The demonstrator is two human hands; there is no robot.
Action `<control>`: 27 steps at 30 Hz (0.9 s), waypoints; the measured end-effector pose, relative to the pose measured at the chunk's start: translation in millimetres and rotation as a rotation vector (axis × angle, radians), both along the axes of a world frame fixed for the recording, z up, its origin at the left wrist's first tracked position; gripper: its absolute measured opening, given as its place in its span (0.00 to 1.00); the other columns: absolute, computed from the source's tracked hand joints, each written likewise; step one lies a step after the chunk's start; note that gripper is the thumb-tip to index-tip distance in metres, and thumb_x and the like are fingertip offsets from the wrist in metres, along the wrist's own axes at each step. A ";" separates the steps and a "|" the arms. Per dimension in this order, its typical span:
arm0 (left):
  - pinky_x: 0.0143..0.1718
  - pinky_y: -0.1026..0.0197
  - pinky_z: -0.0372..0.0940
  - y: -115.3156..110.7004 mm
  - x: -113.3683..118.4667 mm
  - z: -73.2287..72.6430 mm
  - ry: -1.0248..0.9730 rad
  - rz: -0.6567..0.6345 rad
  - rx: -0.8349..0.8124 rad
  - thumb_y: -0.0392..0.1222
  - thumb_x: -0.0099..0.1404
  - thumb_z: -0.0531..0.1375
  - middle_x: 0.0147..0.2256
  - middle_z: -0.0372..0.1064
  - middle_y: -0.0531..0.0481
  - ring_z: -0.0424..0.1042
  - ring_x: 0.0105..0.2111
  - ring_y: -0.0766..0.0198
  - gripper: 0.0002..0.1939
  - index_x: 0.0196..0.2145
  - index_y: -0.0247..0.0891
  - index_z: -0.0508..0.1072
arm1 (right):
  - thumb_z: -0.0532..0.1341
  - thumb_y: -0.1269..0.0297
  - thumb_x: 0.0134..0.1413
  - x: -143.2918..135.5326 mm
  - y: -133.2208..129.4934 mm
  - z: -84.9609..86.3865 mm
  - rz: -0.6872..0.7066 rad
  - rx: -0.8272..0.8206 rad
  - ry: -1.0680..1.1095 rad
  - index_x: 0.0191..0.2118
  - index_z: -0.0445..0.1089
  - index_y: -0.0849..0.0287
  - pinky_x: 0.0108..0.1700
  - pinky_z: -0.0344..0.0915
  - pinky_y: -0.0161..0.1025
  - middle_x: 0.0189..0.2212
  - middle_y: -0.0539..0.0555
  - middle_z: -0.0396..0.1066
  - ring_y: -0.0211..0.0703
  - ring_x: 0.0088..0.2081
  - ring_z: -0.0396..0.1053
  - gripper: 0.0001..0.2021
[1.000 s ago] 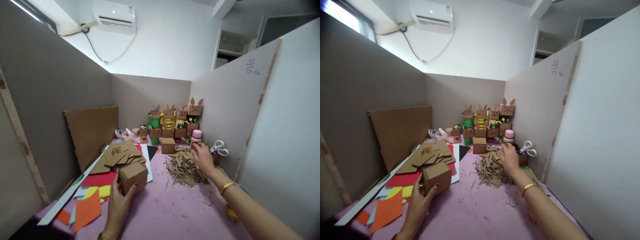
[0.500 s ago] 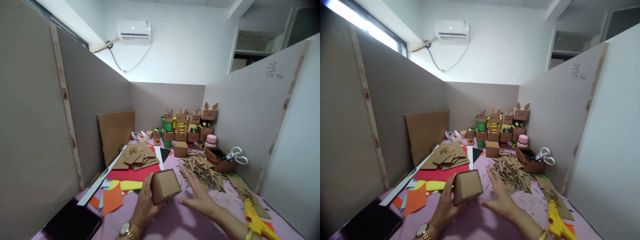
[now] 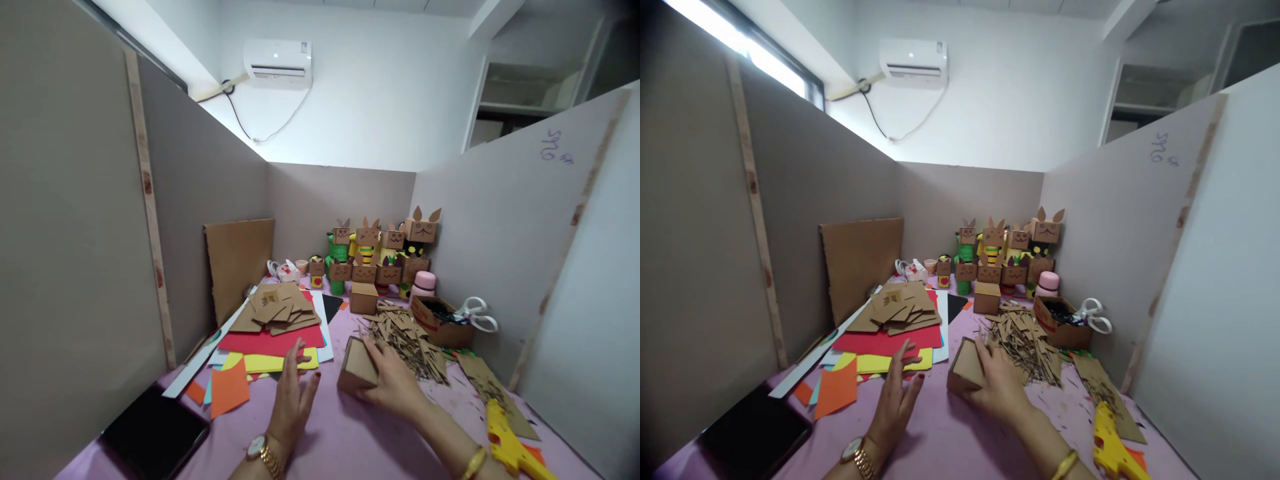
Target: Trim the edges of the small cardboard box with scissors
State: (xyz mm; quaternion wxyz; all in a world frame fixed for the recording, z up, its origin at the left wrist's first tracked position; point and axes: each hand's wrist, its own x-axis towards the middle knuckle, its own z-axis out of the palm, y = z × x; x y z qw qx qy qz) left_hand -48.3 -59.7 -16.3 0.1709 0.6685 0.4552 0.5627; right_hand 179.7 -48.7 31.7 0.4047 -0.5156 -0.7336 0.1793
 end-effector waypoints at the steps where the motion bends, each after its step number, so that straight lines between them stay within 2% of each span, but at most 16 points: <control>1: 0.51 0.43 0.62 0.2 -0.5 0.1 0.000 -0.015 -0.015 0.49 0.68 0.49 0.57 0.55 0.34 0.66 0.50 0.52 0.30 0.63 0.42 0.43 | 0.73 0.63 0.26 -0.5 -0.7 -2.0 0.009 -0.010 0.038 0.61 0.60 0.57 0.58 0.50 0.61 0.53 0.65 0.63 0.71 0.56 0.57 0.48; 4: 0.51 0.42 0.61 -2.1 -1.1 -1.6 0.018 -0.108 -0.056 0.54 0.66 0.51 0.58 0.55 0.32 0.65 0.51 0.49 0.34 0.64 0.41 0.45 | 0.73 0.56 0.30 -8.0 -8.5 -13.1 0.049 -0.032 0.224 0.64 0.53 0.57 0.62 0.44 0.57 0.61 0.65 0.54 0.67 0.62 0.50 0.52; 6: 0.54 0.42 0.60 -5.9 1.3 -2.5 0.031 -0.199 -0.081 0.59 0.61 0.54 0.61 0.51 0.31 0.62 0.55 0.45 0.40 0.64 0.41 0.44 | 0.69 0.46 0.35 -15.7 -16.2 -22.5 0.124 -0.077 0.388 0.66 0.48 0.59 0.60 0.51 0.55 0.62 0.66 0.54 0.64 0.61 0.53 0.52; 8: 0.57 0.42 0.57 -11.1 6.4 -1.8 0.037 -0.280 -0.108 0.64 0.57 0.57 0.64 0.47 0.31 0.57 0.60 0.43 0.48 0.66 0.41 0.40 | 0.63 0.38 0.42 -22.8 -23.4 -30.6 0.231 -0.137 0.545 0.66 0.44 0.59 0.54 0.61 0.53 0.60 0.66 0.59 0.63 0.57 0.62 0.50; 10: 0.59 0.43 0.57 -16.7 12.7 0.4 0.031 -0.374 -0.141 0.65 0.56 0.57 0.65 0.48 0.33 0.54 0.62 0.44 0.52 0.66 0.42 0.34 | 0.62 0.37 0.43 -27.3 -28.5 -35.5 0.334 -0.195 0.660 0.65 0.46 0.59 0.49 0.66 0.53 0.55 0.66 0.67 0.62 0.52 0.68 0.49; 12: 0.59 0.45 0.56 -21.0 17.3 2.1 0.045 -0.441 -0.159 0.61 0.59 0.57 0.65 0.50 0.35 0.55 0.63 0.46 0.51 0.66 0.44 0.30 | 0.66 0.39 0.40 -28.2 -31.0 -36.9 0.402 -0.236 0.729 0.63 0.52 0.58 0.48 0.66 0.53 0.52 0.64 0.70 0.63 0.50 0.70 0.48; 14: 0.60 0.43 0.55 -23.4 18.5 1.6 0.100 -0.412 -0.133 0.54 0.61 0.58 0.64 0.50 0.33 0.55 0.62 0.45 0.49 0.66 0.43 0.28 | 0.69 0.41 0.36 -26.2 -31.4 -36.7 0.420 -0.250 0.771 0.61 0.57 0.56 0.50 0.65 0.53 0.52 0.63 0.71 0.63 0.51 0.68 0.46; 17: 0.60 0.34 0.50 -26.9 15.3 0.4 0.175 -0.265 -0.053 0.45 0.58 0.62 0.64 0.44 0.27 0.49 0.63 0.37 0.51 0.66 0.40 0.29 | 0.69 0.39 0.35 -19.7 -29.7 -37.6 0.354 -0.207 0.824 0.57 0.63 0.52 0.56 0.58 0.51 0.56 0.60 0.66 0.60 0.58 0.60 0.42; 19: 0.60 0.33 0.47 -33.4 13.3 6.7 0.223 -0.216 0.043 0.38 0.56 0.62 0.64 0.44 0.31 0.46 0.64 0.36 0.50 0.66 0.45 0.33 | 0.65 0.36 0.39 -14.1 -27.3 -40.4 0.259 -0.158 0.863 0.55 0.66 0.50 0.58 0.55 0.50 0.58 0.57 0.64 0.58 0.60 0.56 0.38; 21: 0.60 0.36 0.50 -44.8 13.6 22.2 0.334 -0.150 0.227 0.32 0.53 0.60 0.62 0.49 0.37 0.49 0.62 0.39 0.47 0.65 0.50 0.42 | 0.59 0.33 0.44 -7.9 -23.5 -44.0 0.147 -0.118 0.907 0.54 0.66 0.48 0.56 0.56 0.49 0.57 0.56 0.64 0.56 0.57 0.59 0.34; 23: 0.59 0.39 0.51 -58.6 16.1 44.2 0.376 -0.043 0.277 0.27 0.49 0.58 0.62 0.47 0.40 0.50 0.61 0.41 0.45 0.62 0.51 0.51 | 0.54 0.32 0.49 -2.2 -18.5 -47.5 0.031 -0.100 0.951 0.53 0.67 0.47 0.51 0.60 0.46 0.53 0.54 0.66 0.52 0.52 0.63 0.32; 24: 0.59 0.40 0.52 -64.9 17.9 55.3 0.420 -0.046 0.246 0.27 0.47 0.58 0.61 0.48 0.40 0.51 0.61 0.42 0.44 0.61 0.50 0.55 | 0.53 0.33 0.51 0.1 -15.8 -49.0 -0.024 -0.105 0.971 0.52 0.68 0.47 0.46 0.63 0.44 0.51 0.54 0.68 0.50 0.48 0.65 0.30; 25: 0.58 0.41 0.53 -70.0 19.7 64.9 0.487 -0.104 0.178 0.27 0.46 0.59 0.60 0.50 0.40 0.53 0.60 0.42 0.42 0.59 0.49 0.58 | 0.53 0.34 0.52 1.8 -13.2 -50.4 -0.072 -0.118 0.987 0.50 0.68 0.49 0.41 0.65 0.42 0.48 0.54 0.69 0.48 0.44 0.66 0.29; 27: 0.56 0.44 0.58 -75.1 23.1 75.3 0.594 -0.286 -0.001 0.31 0.44 0.62 0.56 0.58 0.41 0.59 0.56 0.43 0.37 0.54 0.48 0.66 | 0.54 0.38 0.55 3.3 -8.9 -52.5 -0.143 -0.160 1.016 0.47 0.69 0.54 0.30 0.64 0.37 0.41 0.54 0.70 0.43 0.35 0.68 0.26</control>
